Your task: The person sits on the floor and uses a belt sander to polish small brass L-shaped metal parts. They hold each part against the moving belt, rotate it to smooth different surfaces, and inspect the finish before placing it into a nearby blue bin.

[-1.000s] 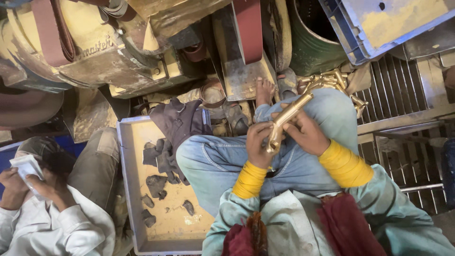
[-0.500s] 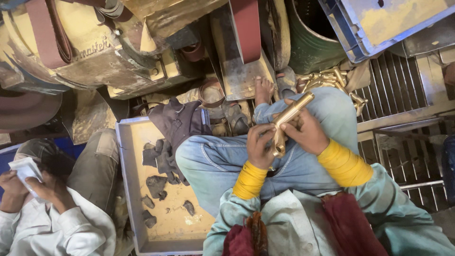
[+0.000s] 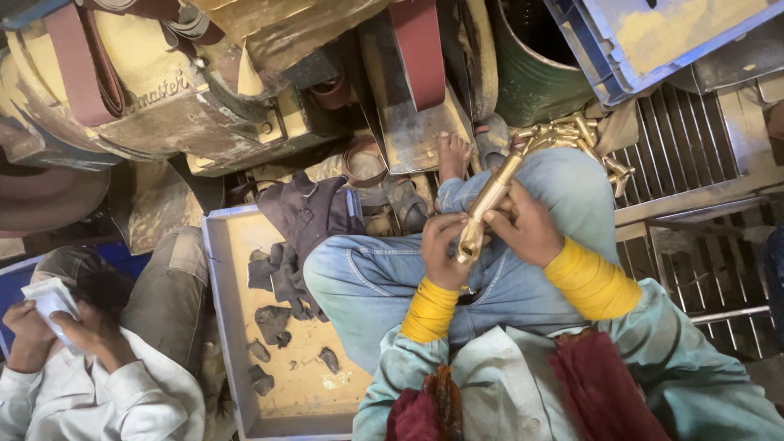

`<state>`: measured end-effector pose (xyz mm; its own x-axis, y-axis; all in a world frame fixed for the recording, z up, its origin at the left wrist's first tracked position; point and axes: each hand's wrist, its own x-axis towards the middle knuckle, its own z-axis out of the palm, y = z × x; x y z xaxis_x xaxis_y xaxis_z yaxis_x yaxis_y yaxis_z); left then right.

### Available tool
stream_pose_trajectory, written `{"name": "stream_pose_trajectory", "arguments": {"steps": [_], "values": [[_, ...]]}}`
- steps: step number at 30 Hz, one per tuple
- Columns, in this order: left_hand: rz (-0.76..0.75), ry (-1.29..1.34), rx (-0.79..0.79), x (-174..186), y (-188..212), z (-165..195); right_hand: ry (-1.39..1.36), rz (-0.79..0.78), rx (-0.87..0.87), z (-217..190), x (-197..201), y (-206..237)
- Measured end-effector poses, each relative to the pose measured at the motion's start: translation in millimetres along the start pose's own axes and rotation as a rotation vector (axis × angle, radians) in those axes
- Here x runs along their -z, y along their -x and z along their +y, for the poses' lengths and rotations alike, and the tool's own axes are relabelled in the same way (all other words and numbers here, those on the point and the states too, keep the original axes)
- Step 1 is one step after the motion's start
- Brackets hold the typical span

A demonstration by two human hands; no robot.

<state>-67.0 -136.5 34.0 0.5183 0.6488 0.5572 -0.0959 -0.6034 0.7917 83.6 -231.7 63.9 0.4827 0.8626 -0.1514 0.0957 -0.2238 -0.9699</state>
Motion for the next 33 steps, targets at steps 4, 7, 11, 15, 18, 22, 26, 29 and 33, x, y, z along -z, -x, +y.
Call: {"name": "stream_pose_trajectory", "arguments": {"steps": [4, 7, 11, 15, 18, 22, 26, 29, 33], "values": [[-0.002, 0.065, 0.134, 0.8, 4.4, -1.9, 0.076, 0.032, 0.050, -4.9, -0.3, 1.4], [0.026, 0.066, 0.195, 1.0, 7.9, -4.0, 0.097, 0.056, 0.089, -4.5, -0.3, 1.9], [0.033, 0.123, 0.284, 2.7, 14.1, -12.8, 0.106, 0.066, 0.083, -2.5, 0.9, 2.2], [0.064, 0.345, 0.483, -1.0, 25.4, -27.4, 0.133, 0.058, 0.070, -1.1, 1.9, 0.7], [0.083, 0.566, 0.628, -4.8, 34.3, -40.7, 0.006, 0.006, -0.023, 0.4, 0.7, 0.9], [0.101, 0.696, 0.663, -7.9, 39.7, -56.3, -0.033, -0.014, 0.049, 3.9, -0.3, -0.6], [0.059, 0.755, 0.666, -6.7, 40.3, -61.1, 0.042, 0.011, 0.124, 6.4, -0.3, -1.9], [0.038, 0.834, 0.704, -6.5, 37.2, -60.1, 0.030, 0.010, 0.139, 5.8, -0.4, -2.7], [0.006, 0.866, 0.726, -4.6, 31.1, -55.1, 0.089, 0.008, 0.116, 3.1, 0.3, -3.6]]}}
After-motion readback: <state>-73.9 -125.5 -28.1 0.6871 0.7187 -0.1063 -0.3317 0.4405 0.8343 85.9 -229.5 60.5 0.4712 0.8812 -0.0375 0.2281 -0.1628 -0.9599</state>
